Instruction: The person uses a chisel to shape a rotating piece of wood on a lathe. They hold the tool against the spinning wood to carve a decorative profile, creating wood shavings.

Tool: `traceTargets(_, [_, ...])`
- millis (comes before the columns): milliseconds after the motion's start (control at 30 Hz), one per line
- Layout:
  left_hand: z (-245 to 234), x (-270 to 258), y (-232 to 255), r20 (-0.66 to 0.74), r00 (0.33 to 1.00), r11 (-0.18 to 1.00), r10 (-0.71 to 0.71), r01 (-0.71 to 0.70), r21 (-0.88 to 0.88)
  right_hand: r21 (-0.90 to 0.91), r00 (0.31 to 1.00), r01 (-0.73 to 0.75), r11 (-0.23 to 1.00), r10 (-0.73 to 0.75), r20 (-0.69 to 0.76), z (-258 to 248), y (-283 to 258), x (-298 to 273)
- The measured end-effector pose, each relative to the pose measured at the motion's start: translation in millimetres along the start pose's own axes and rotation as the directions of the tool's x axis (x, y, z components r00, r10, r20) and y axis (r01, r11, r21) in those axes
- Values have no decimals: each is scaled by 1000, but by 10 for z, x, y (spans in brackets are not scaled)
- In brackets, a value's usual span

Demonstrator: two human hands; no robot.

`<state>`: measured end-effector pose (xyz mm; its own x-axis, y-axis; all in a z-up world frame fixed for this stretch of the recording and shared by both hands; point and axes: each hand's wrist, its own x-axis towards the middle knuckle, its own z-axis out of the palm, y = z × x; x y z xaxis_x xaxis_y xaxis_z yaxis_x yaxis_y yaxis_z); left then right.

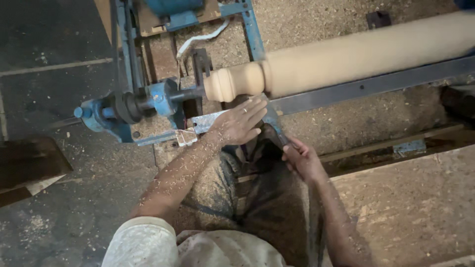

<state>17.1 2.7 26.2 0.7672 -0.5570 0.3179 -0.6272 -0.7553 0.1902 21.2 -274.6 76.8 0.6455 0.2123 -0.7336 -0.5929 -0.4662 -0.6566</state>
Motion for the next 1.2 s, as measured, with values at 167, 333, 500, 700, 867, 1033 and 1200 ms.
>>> traceTargets(167, [117, 38, -11, 70, 998, 999, 4, -1, -43, 16, 989, 60, 998, -62, 134, -357, 118, 270])
traceTargets(333, [170, 4, -35, 169, 986, 999, 7, 0, -44, 84, 960, 22, 996, -44, 276, -602, 79, 384])
traceTargets(500, [180, 36, -36, 120, 992, 999, 28, -24, -35, -68, 989, -6, 998, 16, 148, -655, -59, 375])
traceTargets(700, [102, 52, -10, 261, 965, 1000, -27, 29, -3, -2, 979, 66, 998, -65, 192, -535, 70, 361])
traceTargets(867, [319, 55, -53, 175, 980, 980, -94, 122, -155, -45, 989, 114, 992, -109, 100, -147, 60, 76])
traceTargets(1033, [318, 0, -52, 70, 982, 953, -176, 188, -237, -11, 996, 94, 996, -94, 9, 288, 7, -133])
traceTargets(1200, [178, 8, -19, -63, 977, 938, -202, 174, -298, 105, 993, 106, 989, -101, -55, 592, 144, -132])
